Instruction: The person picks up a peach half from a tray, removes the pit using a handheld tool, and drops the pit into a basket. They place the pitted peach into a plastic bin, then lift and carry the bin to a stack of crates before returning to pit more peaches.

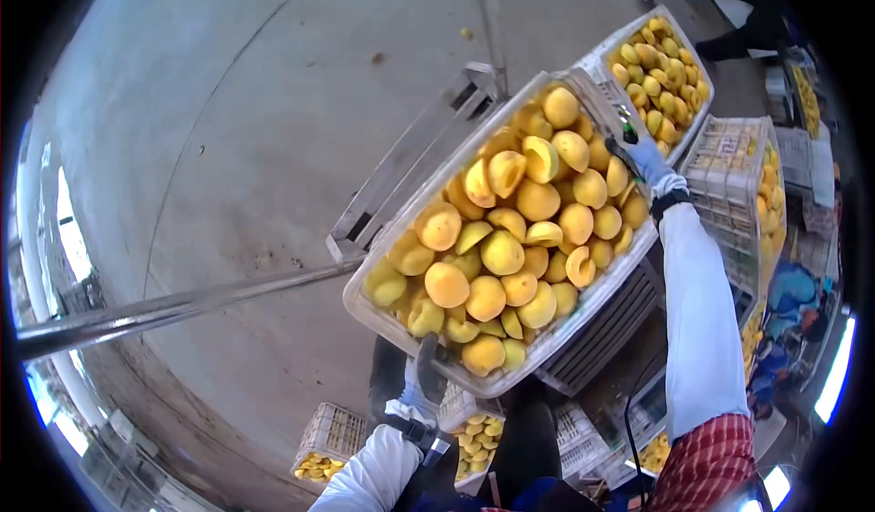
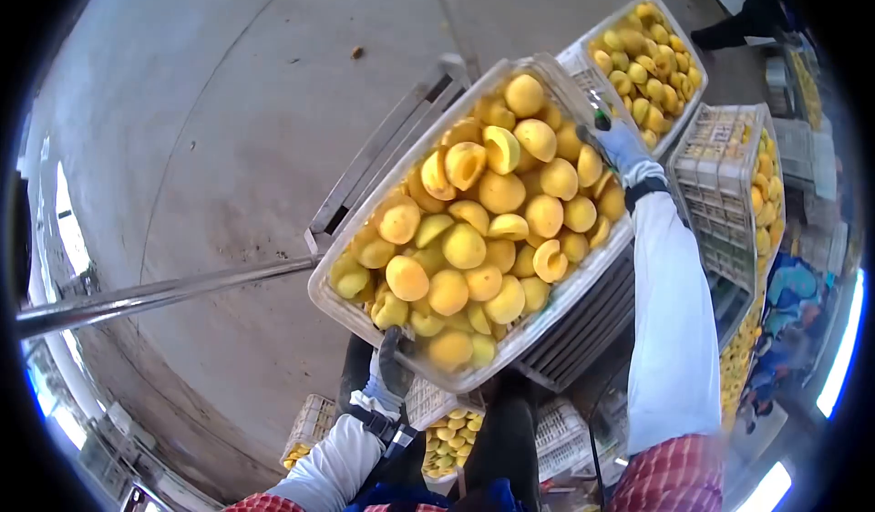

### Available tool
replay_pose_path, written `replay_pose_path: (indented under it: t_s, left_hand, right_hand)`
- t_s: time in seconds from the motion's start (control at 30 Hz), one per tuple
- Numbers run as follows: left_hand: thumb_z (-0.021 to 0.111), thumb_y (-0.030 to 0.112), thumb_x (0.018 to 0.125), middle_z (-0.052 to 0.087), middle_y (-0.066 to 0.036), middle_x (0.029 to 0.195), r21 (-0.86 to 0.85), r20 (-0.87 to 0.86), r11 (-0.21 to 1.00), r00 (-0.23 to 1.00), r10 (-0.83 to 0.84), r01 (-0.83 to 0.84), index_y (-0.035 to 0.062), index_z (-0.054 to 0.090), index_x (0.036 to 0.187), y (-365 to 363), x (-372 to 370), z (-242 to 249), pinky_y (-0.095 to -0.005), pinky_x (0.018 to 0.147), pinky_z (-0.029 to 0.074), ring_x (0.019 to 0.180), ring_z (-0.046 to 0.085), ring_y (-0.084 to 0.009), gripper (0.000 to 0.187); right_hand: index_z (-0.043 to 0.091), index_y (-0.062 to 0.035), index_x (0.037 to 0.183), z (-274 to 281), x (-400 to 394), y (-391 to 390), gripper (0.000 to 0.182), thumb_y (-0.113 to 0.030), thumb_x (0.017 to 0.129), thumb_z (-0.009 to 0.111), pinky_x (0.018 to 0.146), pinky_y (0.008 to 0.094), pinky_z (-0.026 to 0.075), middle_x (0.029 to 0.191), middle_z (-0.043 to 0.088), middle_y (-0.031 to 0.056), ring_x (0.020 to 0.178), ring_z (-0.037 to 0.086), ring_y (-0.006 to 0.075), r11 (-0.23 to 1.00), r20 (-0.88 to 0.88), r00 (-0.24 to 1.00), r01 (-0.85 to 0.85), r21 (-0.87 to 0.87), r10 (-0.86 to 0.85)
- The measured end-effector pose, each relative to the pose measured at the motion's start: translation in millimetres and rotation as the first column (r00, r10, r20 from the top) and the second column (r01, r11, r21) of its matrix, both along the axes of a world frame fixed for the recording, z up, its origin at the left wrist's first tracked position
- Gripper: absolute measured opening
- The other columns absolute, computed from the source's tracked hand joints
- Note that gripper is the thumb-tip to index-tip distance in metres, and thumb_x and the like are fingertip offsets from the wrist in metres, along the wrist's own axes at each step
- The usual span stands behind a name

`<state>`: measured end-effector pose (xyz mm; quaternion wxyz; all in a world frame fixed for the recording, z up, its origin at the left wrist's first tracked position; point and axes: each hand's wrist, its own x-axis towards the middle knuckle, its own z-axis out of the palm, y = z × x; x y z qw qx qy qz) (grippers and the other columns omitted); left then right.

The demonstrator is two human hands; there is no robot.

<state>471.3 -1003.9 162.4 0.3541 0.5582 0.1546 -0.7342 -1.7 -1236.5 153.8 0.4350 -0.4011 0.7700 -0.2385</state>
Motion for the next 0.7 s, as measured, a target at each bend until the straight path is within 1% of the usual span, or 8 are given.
replay_pose_path:
  t_s: [0.07, 0.13, 0.3, 0.4, 0.5, 0.6, 0.63, 0.7]
  left_hand:
    - [0.063, 0.027, 0.089, 0.055, 0.004, 0.072, -0.055, -0.074, 0.998, 0.997, -0.001, -0.003, 0.0135, 0.057, 0.096, 3.4, -1.4, -1.0, -0.0288, 0.062, 0.047, 0.066, 0.054, -0.0126, 0.017]
    - [0.062, 0.027, 0.090, 0.058, 0.003, 0.074, -0.088, -0.071, 0.994, 0.995, -0.074, 0.068, 0.0139, 0.058, 0.097, 20.8, 7.3, -26.1, -0.0297, 0.064, 0.048, 0.069, 0.056, -0.0132, 0.016]
    - [0.061, 0.030, 0.089, 0.063, -0.002, 0.091, 0.038, -0.226, 0.990, 0.966, -0.123, 0.135, 0.0113, 0.058, 0.107, 18.3, 33.8, -45.0, -0.0377, 0.082, 0.048, 0.083, 0.059, -0.0168, 0.026]
    - [0.062, 0.038, 0.088, 0.060, -0.002, 0.100, -0.011, -0.052, 0.936, 0.934, -0.352, 0.352, 0.0119, 0.057, 0.112, -1.2, 14.9, -4.5, -0.0369, 0.085, 0.048, 0.092, 0.057, -0.0175, 0.036]
    - [0.061, 0.051, 0.085, 0.058, -0.001, 0.093, 0.007, -0.013, 0.889, 0.889, -0.457, 0.457, 0.0111, 0.056, 0.113, -11.9, -10.0, 34.2, -0.0383, 0.089, 0.045, 0.092, 0.056, -0.0187, 0.049]
    - [0.051, 0.063, 0.084, 0.047, -0.012, 0.126, -0.035, 0.119, 0.825, 0.822, -0.557, 0.564, 0.0045, 0.040, 0.132, 2.7, 15.4, -13.2, -0.0439, 0.111, 0.025, 0.118, 0.044, -0.0252, 0.077]
    - [0.050, 0.065, 0.083, 0.046, -0.012, 0.129, -0.048, 0.047, 0.739, 0.740, -0.671, 0.672, 0.0045, 0.040, 0.132, 3.9, 1.3, 11.6, -0.0431, 0.111, 0.026, 0.120, 0.043, -0.0253, 0.078]
    - [0.049, 0.067, 0.082, 0.047, -0.012, 0.131, -0.075, 0.136, 0.605, 0.609, -0.781, 0.792, 0.0044, 0.042, 0.131, 4.8, -17.4, 45.7, -0.0420, 0.110, 0.028, 0.122, 0.043, -0.0260, 0.079]
  right_hand:
    - [0.057, -0.0014, 0.115, 24.9, 17.3, -14.8, 0.060, -0.040, 0.073, 0.074, 0.084, 0.0362, 0.047, 0.101, 0.064, 0.0176, 0.094, 0.061, 0.0294, 0.973, -0.476, 0.859, -0.102, 0.209, 0.192]
    - [0.053, -0.0037, 0.121, 22.1, 16.0, -10.4, 0.060, -0.041, 0.076, 0.069, 0.092, 0.0416, 0.044, 0.111, 0.060, 0.0232, 0.105, 0.056, 0.0382, 0.970, -0.545, 0.815, -0.081, 0.229, 0.196]
    - [0.056, -0.0034, 0.115, 48.2, 46.1, 74.9, 0.047, -0.028, 0.077, 0.067, 0.091, 0.0400, 0.044, 0.118, 0.056, 0.0209, 0.108, 0.054, 0.0351, 0.952, -0.718, 0.656, -0.002, -0.307, -0.231]
    - [0.055, -0.0002, 0.115, 96.0, 82.8, 209.1, 0.044, -0.010, 0.074, 0.069, 0.092, 0.0355, 0.045, 0.112, 0.060, 0.0182, 0.103, 0.059, 0.0327, 0.884, -0.412, 0.796, 0.311, -0.349, -0.443]
    - [0.055, -0.0013, 0.114, 117.5, 146.4, 354.9, 0.034, 0.007, 0.082, 0.058, 0.074, 0.0240, 0.053, 0.104, 0.061, 0.0058, 0.092, 0.057, 0.0096, 0.618, 0.027, 0.633, 0.764, -0.185, -0.774]
    - [0.061, -0.0062, 0.109, 127.6, 225.8, 493.9, 0.031, -0.011, 0.079, 0.069, 0.072, 0.0303, 0.051, 0.087, 0.066, 0.0047, 0.084, 0.062, 0.0138, 0.515, -0.324, 0.544, 0.839, 0.177, -0.774]
    - [0.062, -0.0051, 0.106, 115.8, 299.3, 562.9, 0.033, -0.020, 0.078, 0.071, 0.075, 0.0303, 0.050, 0.087, 0.066, 0.0058, 0.082, 0.061, 0.0149, 0.247, -0.199, 0.303, 0.933, 0.262, -0.932]
    - [0.062, -0.0040, 0.105, 125.9, 350.9, 595.6, 0.038, -0.025, 0.076, 0.074, 0.075, 0.0289, 0.048, 0.086, 0.066, 0.0068, 0.078, 0.060, 0.0149, 0.115, -0.124, 0.176, 0.912, 0.393, -0.976]
